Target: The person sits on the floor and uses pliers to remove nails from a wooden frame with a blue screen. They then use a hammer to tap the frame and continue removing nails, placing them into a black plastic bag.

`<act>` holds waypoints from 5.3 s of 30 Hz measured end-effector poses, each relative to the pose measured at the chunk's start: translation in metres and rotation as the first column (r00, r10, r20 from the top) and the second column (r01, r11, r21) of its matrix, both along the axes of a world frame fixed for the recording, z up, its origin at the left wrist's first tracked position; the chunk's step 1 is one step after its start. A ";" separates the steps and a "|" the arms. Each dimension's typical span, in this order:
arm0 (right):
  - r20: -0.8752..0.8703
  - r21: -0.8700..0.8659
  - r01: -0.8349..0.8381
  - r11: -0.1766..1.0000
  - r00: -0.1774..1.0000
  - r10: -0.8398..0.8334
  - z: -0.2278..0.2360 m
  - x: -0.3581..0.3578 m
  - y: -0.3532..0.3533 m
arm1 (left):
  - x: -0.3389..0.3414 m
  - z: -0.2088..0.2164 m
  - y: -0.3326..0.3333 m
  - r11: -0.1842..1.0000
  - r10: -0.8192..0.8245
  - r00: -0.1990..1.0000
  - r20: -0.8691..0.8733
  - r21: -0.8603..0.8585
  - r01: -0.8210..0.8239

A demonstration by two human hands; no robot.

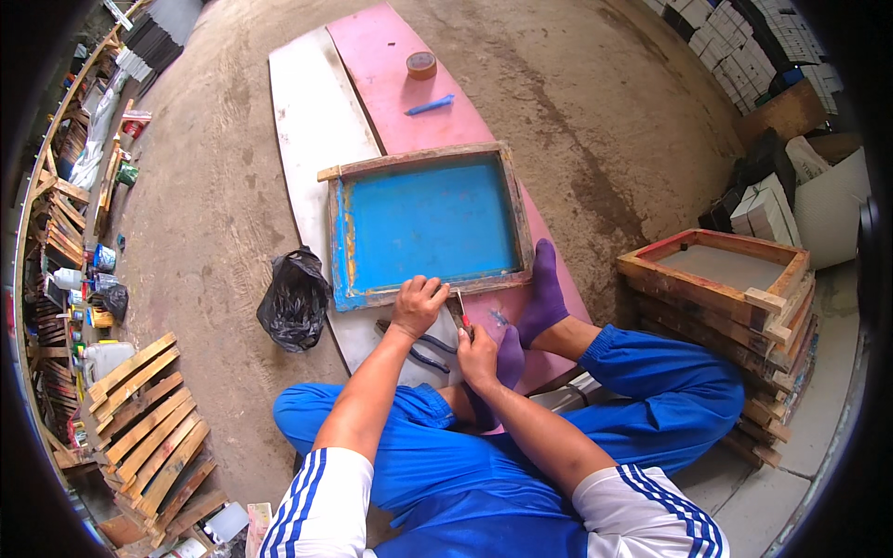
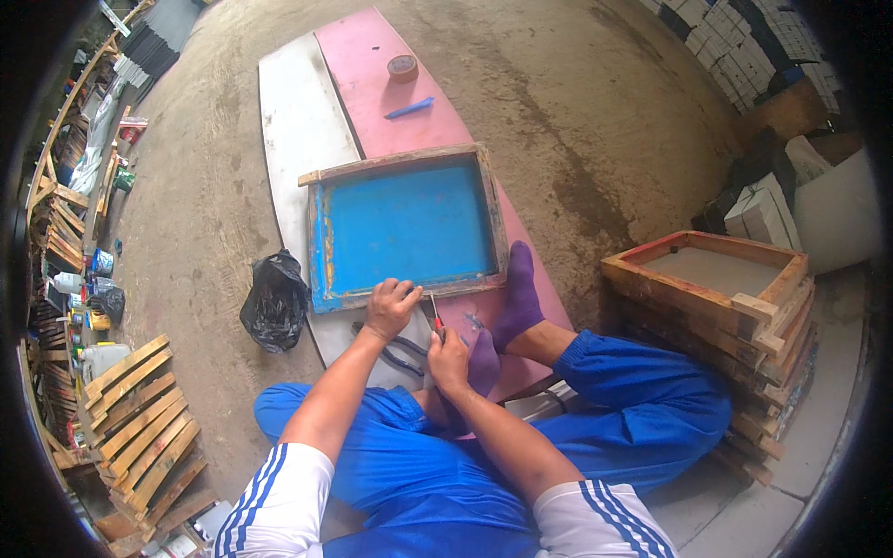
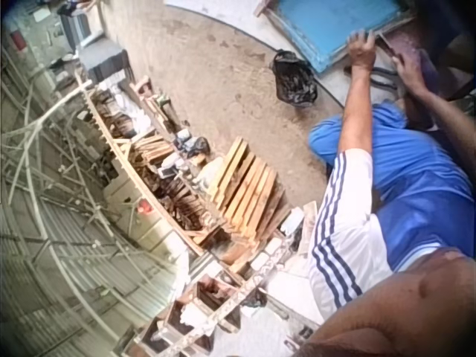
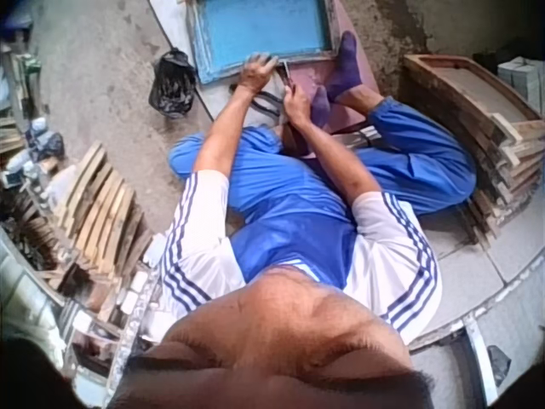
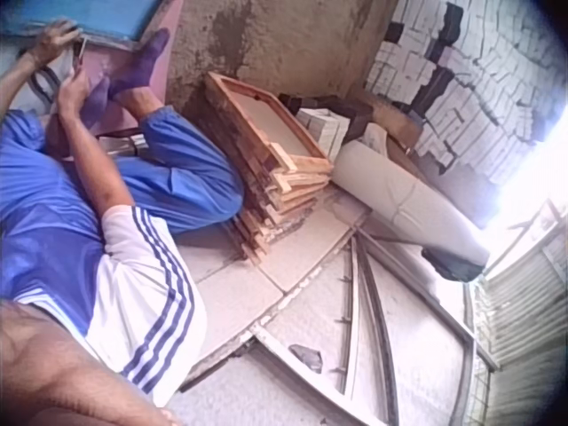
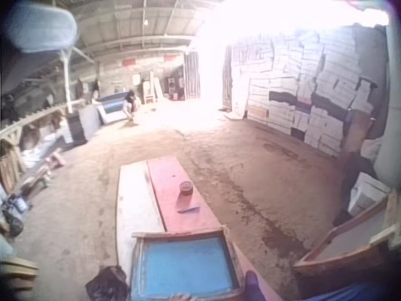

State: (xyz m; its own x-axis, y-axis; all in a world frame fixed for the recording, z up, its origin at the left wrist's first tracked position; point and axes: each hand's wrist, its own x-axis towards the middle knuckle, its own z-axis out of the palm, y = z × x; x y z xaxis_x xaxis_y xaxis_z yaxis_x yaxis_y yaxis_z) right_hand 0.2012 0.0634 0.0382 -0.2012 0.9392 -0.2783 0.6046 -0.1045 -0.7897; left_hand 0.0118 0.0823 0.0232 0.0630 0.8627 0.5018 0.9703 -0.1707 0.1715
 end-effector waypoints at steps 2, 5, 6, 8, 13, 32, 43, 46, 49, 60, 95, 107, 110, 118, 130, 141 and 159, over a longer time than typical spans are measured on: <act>0.003 -0.009 -0.007 1.000 1.000 0.007 0.002 0.000 0.000 | -0.001 0.001 0.001 0.999 -0.036 0.998 -0.057 0.011 0.036; 0.029 0.081 -0.016 0.997 0.999 0.013 -0.005 0.001 -0.001 | 0.000 -0.001 0.008 0.999 -0.019 0.999 -0.032 -0.040 0.017; 0.025 0.080 -0.012 0.997 1.000 0.011 -0.007 -0.001 -0.002 | -0.001 -0.001 0.009 0.998 -0.014 1.000 -0.016 -0.066 0.013; 0.023 0.079 -0.005 0.997 1.000 0.004 -0.005 -0.001 -0.002 | -0.001 -0.005 0.012 0.993 -0.004 1.000 0.024 -0.118 0.006; 0.020 -0.012 -0.037 0.999 0.999 0.037 0.005 -0.002 0.002 | 0.003 -0.010 0.018 0.989 0.080 0.993 0.091 -0.130 -0.068; 0.058 -0.076 -0.160 0.984 0.985 0.164 0.013 0.001 -0.021 | -0.028 -0.002 0.000 0.993 -0.086 0.979 0.183 -0.070 0.100; 0.299 0.313 -0.534 0.785 0.840 0.453 0.015 0.003 -0.014 | -0.020 -0.011 0.011 0.986 0.059 0.985 0.161 -0.165 -0.032; 0.281 0.412 -0.488 0.769 0.871 0.403 0.021 -0.011 0.027 | -0.021 -0.006 0.010 0.986 0.047 0.980 0.191 -0.164 -0.016; 0.303 0.531 -0.457 0.713 0.889 0.344 0.027 -0.033 0.075 | -0.025 -0.003 -0.001 0.982 0.035 0.970 0.241 -0.191 0.012; 0.389 0.620 -0.642 0.451 0.751 0.534 -0.026 -0.053 0.115 | -0.029 0.004 -0.020 0.978 0.166 0.910 0.380 -0.184 -0.102; 0.656 0.236 -0.945 0.226 0.327 0.680 0.015 -0.117 0.105 | -0.068 0.029 -0.096 0.313 0.924 0.376 0.062 -0.685 -0.657; 0.332 0.027 -0.875 0.484 0.465 0.821 0.060 -0.200 0.028 | -0.073 -0.011 -0.110 0.355 0.928 0.350 0.129 -0.595 -0.721; 0.240 0.047 -0.804 0.592 0.585 0.775 0.056 -0.196 0.026 | -0.070 -0.007 -0.108 0.373 0.923 0.354 0.149 -0.565 -0.736; 0.083 0.075 -0.770 0.634 0.638 0.766 0.108 -0.149 0.031 | -0.066 0.019 -0.108 0.360 0.927 0.346 0.146 -0.607 -0.708; -0.298 0.437 -0.587 0.682 0.621 0.725 0.207 -0.264 0.042 | -0.066 0.009 -0.110 0.348 0.937 0.281 0.206 -0.606 -0.715; -0.089 0.405 -0.554 0.728 0.768 0.634 0.072 -0.161 0.073 | -0.038 0.017 -0.090 0.489 0.866 0.467 0.179 -0.500 -0.715; 0.277 0.637 -0.400 0.659 0.916 0.288 -0.027 -0.007 0.110 | 0.019 -0.012 -0.018 0.685 0.557 0.828 0.056 -0.594 -0.421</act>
